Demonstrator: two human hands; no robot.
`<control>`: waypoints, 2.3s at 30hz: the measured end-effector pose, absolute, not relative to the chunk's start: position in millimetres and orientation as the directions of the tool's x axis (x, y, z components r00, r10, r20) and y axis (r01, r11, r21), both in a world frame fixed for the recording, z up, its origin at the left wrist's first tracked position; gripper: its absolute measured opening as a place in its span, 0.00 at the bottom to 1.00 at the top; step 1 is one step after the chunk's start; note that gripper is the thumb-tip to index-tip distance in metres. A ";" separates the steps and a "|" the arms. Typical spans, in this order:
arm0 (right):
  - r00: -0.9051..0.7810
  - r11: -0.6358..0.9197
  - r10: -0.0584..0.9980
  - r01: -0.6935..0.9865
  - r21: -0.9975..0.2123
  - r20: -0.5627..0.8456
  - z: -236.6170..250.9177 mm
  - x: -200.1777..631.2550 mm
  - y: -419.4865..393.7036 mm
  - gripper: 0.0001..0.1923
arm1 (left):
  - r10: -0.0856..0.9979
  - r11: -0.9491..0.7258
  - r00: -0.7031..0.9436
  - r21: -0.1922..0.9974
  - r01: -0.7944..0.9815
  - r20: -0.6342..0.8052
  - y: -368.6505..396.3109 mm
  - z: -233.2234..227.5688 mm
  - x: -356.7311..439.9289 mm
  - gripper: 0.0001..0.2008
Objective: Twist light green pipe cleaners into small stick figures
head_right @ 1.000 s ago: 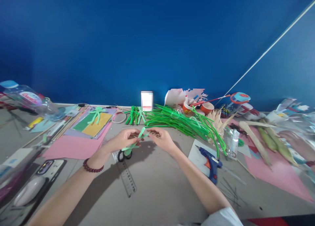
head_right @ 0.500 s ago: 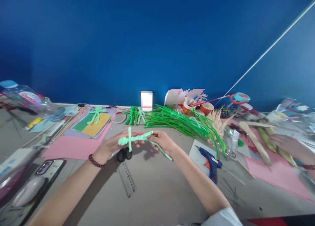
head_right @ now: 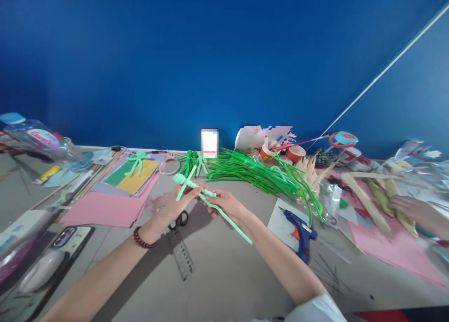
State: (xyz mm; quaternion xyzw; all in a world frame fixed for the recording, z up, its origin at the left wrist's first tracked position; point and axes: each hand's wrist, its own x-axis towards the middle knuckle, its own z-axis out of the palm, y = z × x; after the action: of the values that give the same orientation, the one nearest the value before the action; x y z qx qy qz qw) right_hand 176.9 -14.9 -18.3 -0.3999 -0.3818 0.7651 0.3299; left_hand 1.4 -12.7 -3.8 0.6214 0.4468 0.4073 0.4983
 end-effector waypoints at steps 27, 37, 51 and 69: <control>-0.416 -0.102 0.888 0.235 -0.967 -0.195 -3.0 192.6 -16.0 0.16 | 0.953 0.114 0.278 0.993 0.020 -0.115 -8.5 -13.2 6.5 0.16; -0.284 -0.063 0.954 0.119 -0.991 -0.095 -8.2 192.5 -9.8 0.17 | 0.964 0.019 0.263 0.999 0.032 -0.027 -4.9 -16.5 4.9 0.24; -0.294 0.078 0.956 0.264 -0.961 -0.003 0.0 197.4 -8.8 0.11 | 0.775 -0.631 0.491 0.533 0.564 0.398 -18.6 -8.0 -0.7 0.16; -0.301 0.174 0.952 0.360 -0.917 0.062 -1.7 199.7 -9.0 0.08 | 0.640 -0.747 0.471 0.347 0.568 0.606 -21.6 -28.9 4.7 0.11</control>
State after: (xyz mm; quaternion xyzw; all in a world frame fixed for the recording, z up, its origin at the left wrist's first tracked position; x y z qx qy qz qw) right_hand 199.7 -9.0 -1.7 -0.4797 -0.6837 0.4279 0.3455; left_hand 4.7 -21.6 -28.9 0.8563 0.3527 0.3741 0.0487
